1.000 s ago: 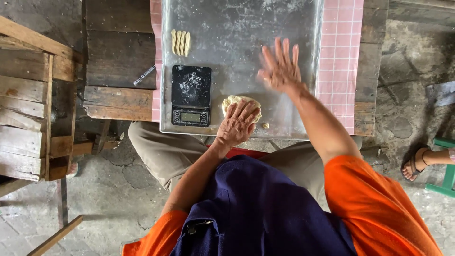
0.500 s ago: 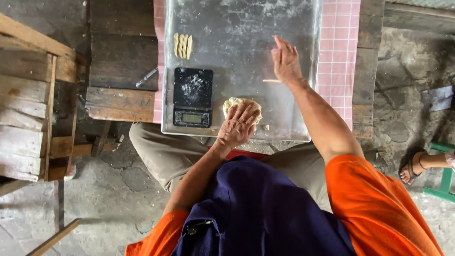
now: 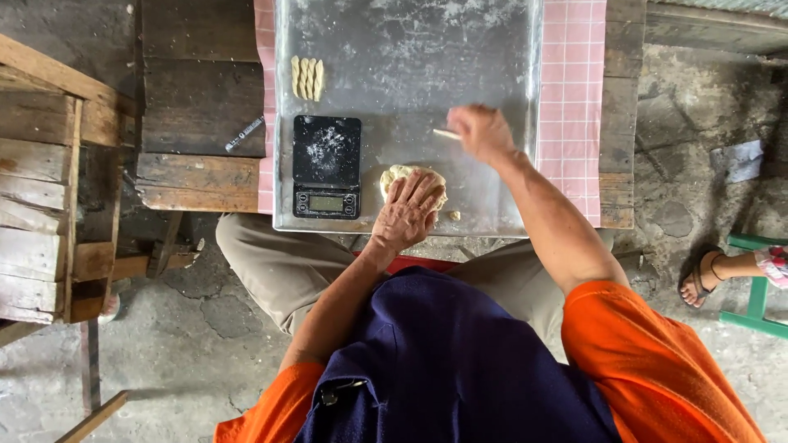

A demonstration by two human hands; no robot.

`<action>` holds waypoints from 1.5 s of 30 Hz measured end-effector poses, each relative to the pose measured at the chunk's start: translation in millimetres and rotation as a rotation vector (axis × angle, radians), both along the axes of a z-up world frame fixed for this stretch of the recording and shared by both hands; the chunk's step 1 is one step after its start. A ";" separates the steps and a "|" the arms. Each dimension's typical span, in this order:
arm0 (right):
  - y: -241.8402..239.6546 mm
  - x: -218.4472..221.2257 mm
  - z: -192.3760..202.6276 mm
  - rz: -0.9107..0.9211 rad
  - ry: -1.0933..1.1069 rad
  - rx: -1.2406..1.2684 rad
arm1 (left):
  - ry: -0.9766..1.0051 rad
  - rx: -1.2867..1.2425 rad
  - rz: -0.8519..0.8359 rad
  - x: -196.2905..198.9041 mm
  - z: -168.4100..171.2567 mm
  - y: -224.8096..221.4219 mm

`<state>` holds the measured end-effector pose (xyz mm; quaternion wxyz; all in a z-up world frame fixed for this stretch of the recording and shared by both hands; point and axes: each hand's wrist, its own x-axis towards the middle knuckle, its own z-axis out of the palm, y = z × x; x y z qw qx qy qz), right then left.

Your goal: The person is portioning dough and rolling it into thin, uniform strands on a metal tray.

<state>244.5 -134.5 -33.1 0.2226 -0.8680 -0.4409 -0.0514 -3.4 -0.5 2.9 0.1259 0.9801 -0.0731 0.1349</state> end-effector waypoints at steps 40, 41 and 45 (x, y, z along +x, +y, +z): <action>62.1 -27.6 40.0 0.053 0.362 -0.465 | 0.043 0.021 -0.025 -2.0 1.9 1.7; 50.2 -35.1 15.6 0.096 0.193 -0.343 | 0.062 -0.015 -0.013 -2.0 6.0 -0.2; 47.3 -27.0 -7.3 0.130 -0.021 -0.198 | 0.088 -0.040 -0.001 2.0 5.1 0.8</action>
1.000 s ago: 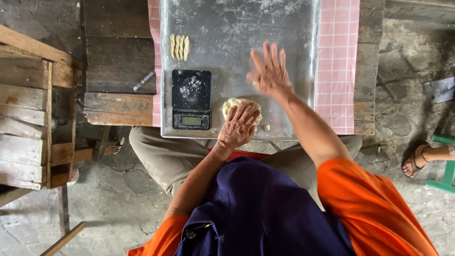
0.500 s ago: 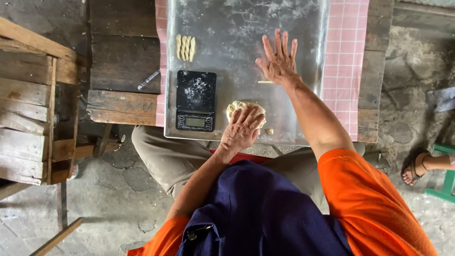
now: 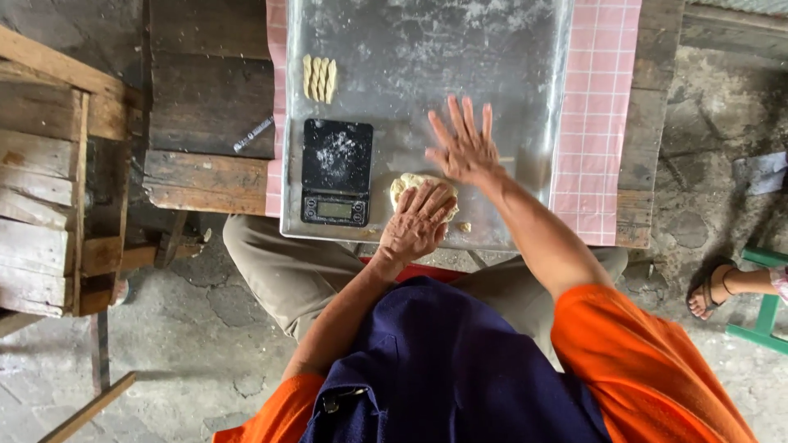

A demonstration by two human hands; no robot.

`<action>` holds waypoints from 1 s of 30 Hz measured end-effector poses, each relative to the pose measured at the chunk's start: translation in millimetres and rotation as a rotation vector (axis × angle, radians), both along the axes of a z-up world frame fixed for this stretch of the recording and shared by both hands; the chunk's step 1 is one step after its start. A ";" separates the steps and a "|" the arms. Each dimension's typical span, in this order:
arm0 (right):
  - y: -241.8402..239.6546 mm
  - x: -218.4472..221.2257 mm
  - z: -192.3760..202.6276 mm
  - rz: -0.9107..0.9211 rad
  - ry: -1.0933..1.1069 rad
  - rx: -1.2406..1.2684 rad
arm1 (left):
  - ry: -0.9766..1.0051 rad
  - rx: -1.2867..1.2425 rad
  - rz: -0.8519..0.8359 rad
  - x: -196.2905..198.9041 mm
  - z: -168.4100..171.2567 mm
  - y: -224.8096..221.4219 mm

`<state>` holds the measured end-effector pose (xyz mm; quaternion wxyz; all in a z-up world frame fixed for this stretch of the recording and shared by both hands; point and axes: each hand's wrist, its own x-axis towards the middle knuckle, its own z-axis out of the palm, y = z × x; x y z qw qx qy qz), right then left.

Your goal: The person is portioning dough and rolling it into thin, uniform strands on a metal tray.

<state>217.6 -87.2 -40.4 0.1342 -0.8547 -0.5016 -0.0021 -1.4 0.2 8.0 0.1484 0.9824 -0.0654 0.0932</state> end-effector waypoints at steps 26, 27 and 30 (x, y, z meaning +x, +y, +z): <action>-92.0 13.5 -0.5 -0.416 -0.111 0.179 | -0.044 0.045 0.032 -4.4 -10.9 -1.3; -82.8 8.9 8.3 -0.390 -0.149 0.159 | -0.043 0.057 0.037 -2.6 -8.9 0.3; -75.3 9.7 -11.4 -0.369 -0.119 0.052 | -0.014 0.057 0.047 -4.3 1.7 0.5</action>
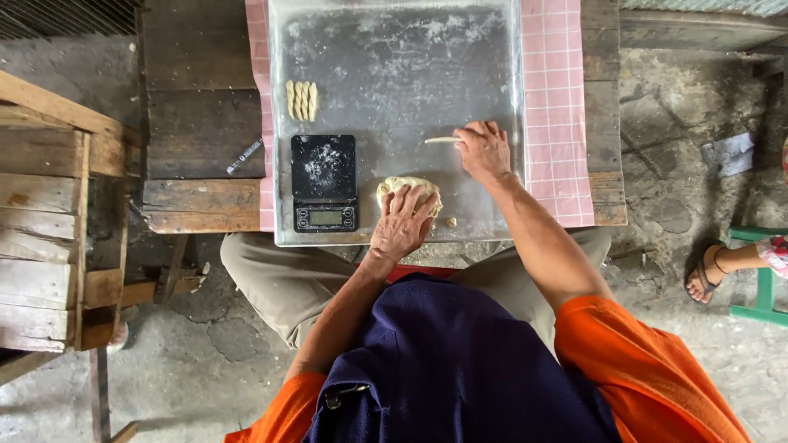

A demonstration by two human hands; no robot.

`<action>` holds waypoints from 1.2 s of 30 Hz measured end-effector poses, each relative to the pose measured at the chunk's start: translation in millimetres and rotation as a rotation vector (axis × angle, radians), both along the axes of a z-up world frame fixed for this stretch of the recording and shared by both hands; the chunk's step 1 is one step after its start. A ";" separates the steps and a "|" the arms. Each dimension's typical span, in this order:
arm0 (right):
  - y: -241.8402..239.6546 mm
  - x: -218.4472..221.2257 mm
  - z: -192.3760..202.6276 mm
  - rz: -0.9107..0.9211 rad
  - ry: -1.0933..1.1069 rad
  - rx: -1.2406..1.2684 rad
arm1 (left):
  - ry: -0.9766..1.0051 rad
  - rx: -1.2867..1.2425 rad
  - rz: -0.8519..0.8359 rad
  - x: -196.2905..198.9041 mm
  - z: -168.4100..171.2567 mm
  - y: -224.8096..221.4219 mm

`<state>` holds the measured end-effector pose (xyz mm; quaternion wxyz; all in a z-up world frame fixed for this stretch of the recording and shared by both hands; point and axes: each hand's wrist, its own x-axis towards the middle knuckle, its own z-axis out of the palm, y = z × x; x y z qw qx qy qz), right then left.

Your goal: The person is portioning dough and rolling it into thin, uniform strands on a metal tray.

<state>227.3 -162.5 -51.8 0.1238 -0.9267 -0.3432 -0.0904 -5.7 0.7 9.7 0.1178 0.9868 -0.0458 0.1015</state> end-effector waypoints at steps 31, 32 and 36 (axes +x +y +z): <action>11.6 -89.5 252.2 0.296 0.629 0.839 | 0.122 -2.216 0.010 35.6 116.9 -2.3; 12.0 -90.4 249.4 0.285 0.646 0.853 | 0.108 -2.221 0.036 34.4 117.4 -3.8; 11.4 -95.2 225.7 0.252 0.673 0.885 | 0.054 -2.136 0.164 34.2 110.9 -4.7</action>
